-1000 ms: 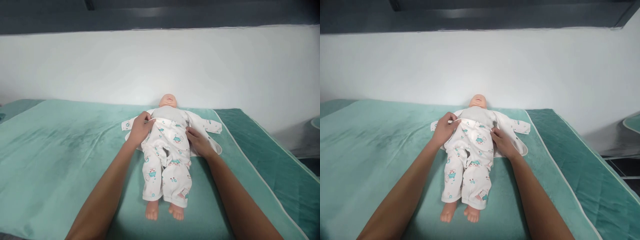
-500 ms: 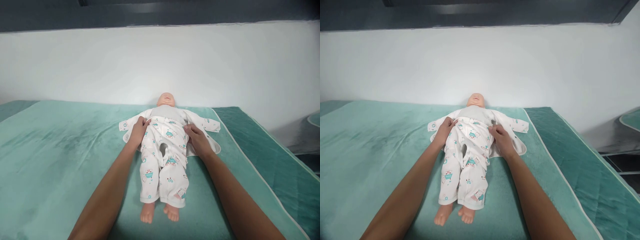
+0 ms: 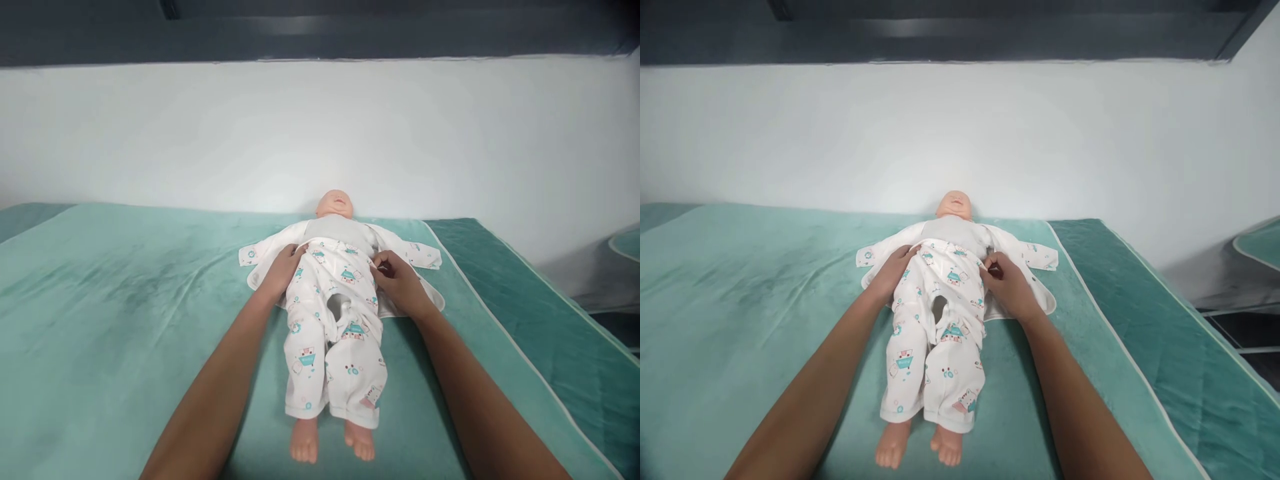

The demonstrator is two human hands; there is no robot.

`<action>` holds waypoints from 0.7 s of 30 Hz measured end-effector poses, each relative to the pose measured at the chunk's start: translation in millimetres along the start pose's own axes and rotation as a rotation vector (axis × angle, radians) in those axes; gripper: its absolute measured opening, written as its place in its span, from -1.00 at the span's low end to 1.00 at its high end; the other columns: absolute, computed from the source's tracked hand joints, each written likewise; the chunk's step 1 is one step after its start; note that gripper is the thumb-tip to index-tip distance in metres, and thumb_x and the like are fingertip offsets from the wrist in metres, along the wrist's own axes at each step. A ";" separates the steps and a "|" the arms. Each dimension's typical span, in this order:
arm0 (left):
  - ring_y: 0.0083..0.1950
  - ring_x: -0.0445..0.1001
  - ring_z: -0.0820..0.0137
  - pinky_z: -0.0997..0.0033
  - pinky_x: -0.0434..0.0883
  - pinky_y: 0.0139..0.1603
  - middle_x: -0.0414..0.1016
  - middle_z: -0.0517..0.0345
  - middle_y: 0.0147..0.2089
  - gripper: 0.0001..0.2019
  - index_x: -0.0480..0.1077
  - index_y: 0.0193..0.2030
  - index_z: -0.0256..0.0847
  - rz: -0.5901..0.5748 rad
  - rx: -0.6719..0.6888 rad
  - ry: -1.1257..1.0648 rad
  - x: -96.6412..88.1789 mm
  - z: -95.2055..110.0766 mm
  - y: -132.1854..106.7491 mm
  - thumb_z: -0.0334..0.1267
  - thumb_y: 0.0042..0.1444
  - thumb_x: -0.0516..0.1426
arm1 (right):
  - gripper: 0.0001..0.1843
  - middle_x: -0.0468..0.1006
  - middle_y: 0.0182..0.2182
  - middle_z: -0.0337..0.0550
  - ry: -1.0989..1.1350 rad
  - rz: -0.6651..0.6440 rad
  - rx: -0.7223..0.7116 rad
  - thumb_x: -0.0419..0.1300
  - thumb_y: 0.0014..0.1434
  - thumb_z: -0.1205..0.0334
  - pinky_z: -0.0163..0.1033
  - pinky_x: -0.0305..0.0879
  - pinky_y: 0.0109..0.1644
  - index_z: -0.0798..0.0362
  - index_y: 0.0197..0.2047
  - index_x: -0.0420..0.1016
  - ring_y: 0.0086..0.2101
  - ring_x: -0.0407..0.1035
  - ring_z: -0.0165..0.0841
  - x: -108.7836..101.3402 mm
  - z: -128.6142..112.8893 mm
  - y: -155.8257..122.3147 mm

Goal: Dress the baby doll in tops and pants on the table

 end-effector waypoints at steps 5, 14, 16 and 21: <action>-0.01 0.40 0.22 0.24 0.27 0.09 0.46 0.02 -0.07 -0.75 0.43 -0.15 -0.17 0.154 0.123 0.089 2.6 -2.8 3.3 -0.07 0.18 0.10 | -0.90 0.32 -0.39 -0.22 -0.301 0.224 -0.129 0.14 0.09 0.28 -0.17 0.25 -0.24 -0.05 -0.37 0.24 -0.37 0.24 -0.31 5.8 -9.0 0.3; -0.01 0.44 0.25 0.29 0.30 0.09 0.53 0.10 -0.08 -0.83 0.46 -0.16 -0.12 0.146 0.354 0.073 2.3 4.7 8.5 -0.19 0.19 0.08 | -0.70 0.49 -0.16 -0.06 -0.524 0.154 -0.275 -0.03 0.15 0.40 -0.08 0.25 -0.05 -0.05 -0.10 0.36 -0.12 0.37 -0.16 11.7 -20.4 5.0; -0.08 0.44 0.27 0.31 0.30 0.03 0.54 0.15 -0.16 -0.84 0.45 -0.22 -0.12 0.127 0.347 0.056 0.4 7.7 12.3 -0.17 0.18 0.08 | -0.71 0.52 -0.26 -0.09 -0.554 0.112 -0.248 -0.03 0.13 0.40 -0.12 0.24 -0.14 -0.04 -0.15 0.40 -0.23 0.38 -0.18 8.6 -22.5 12.1; -0.25 0.39 0.36 0.41 0.29 -0.21 0.46 0.21 -0.33 -0.85 0.42 -0.29 -0.16 0.095 0.231 -0.119 -0.4 3.6 31.3 -0.16 0.12 0.12 | -0.88 0.38 -0.55 -0.26 -0.368 0.015 -0.099 0.06 0.04 0.33 -0.24 0.10 -0.36 -0.02 -0.38 0.40 -0.47 0.22 -0.34 2.2 -21.5 43.9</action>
Point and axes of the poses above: each hand's wrist, its own y-axis towards the middle knuckle, its own x-axis out of the palm, z = x × y, the point moved 2 cm from there along y, towards the middle knuckle
